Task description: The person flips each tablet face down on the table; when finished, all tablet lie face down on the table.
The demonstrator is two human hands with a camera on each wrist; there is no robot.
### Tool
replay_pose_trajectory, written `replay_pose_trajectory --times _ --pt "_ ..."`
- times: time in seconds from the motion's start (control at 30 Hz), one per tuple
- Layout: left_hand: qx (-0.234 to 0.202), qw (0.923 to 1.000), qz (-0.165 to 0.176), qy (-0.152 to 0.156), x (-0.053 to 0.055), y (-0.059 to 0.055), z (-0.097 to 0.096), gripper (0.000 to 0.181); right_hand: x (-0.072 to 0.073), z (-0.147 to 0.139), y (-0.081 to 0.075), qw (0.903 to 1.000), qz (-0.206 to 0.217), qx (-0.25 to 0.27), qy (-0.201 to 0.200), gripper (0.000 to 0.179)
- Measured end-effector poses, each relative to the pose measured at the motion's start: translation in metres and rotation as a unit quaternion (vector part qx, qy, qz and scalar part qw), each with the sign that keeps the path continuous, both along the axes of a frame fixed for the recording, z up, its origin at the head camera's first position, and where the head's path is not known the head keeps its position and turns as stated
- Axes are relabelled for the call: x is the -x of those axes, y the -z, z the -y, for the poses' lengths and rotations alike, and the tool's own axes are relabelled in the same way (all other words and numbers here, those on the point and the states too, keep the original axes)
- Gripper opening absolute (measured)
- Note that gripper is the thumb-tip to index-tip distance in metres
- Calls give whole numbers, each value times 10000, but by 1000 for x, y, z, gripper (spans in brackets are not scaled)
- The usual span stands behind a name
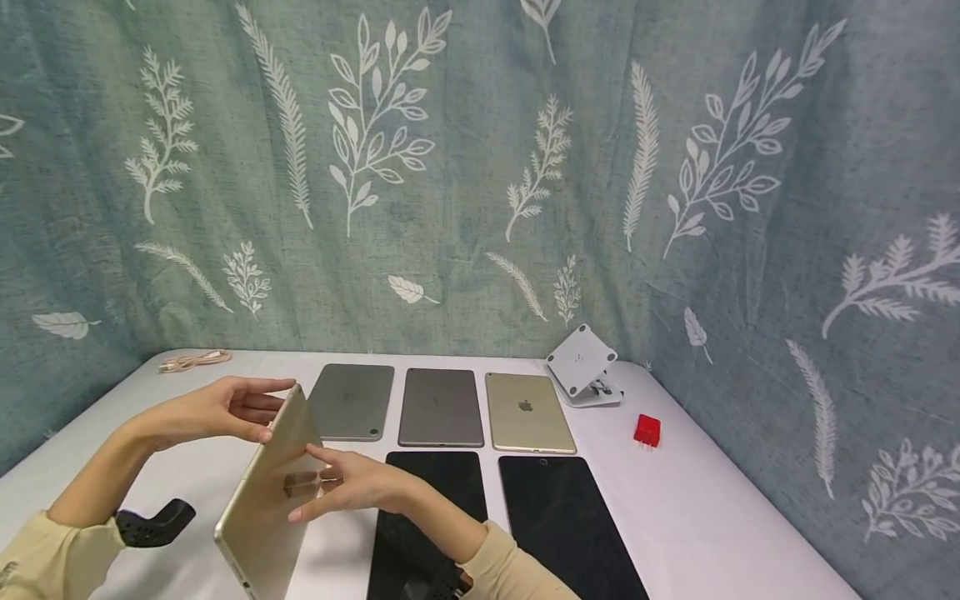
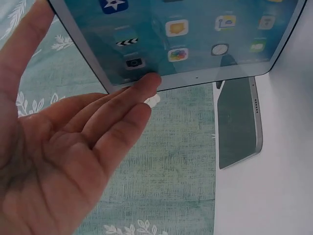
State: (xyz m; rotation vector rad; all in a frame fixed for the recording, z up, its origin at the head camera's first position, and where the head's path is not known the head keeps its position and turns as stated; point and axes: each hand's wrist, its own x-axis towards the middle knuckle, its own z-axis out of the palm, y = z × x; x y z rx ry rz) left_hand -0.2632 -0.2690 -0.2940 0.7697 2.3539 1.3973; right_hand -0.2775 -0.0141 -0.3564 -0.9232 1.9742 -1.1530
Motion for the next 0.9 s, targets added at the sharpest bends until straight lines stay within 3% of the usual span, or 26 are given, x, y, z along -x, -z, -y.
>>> replay_pose_trajectory --times 0.17,0.57,0.73,0.9 --pt "-62 9999 96 124 -1 -1 6 93 -2 3 0 9994 -238 -152 -220 88" --pt "-129 9989 283 352 2 4 22 88 -1 0 2 9950 -805 -597 -37 78" --pt "24 9983 362 451 4 8 26 88 1 -3 0 9857 -1429 -888 86 72" --pt "231 9980 413 427 6 13 25 91 4 -6 -2 9687 -2058 -1362 268 65"
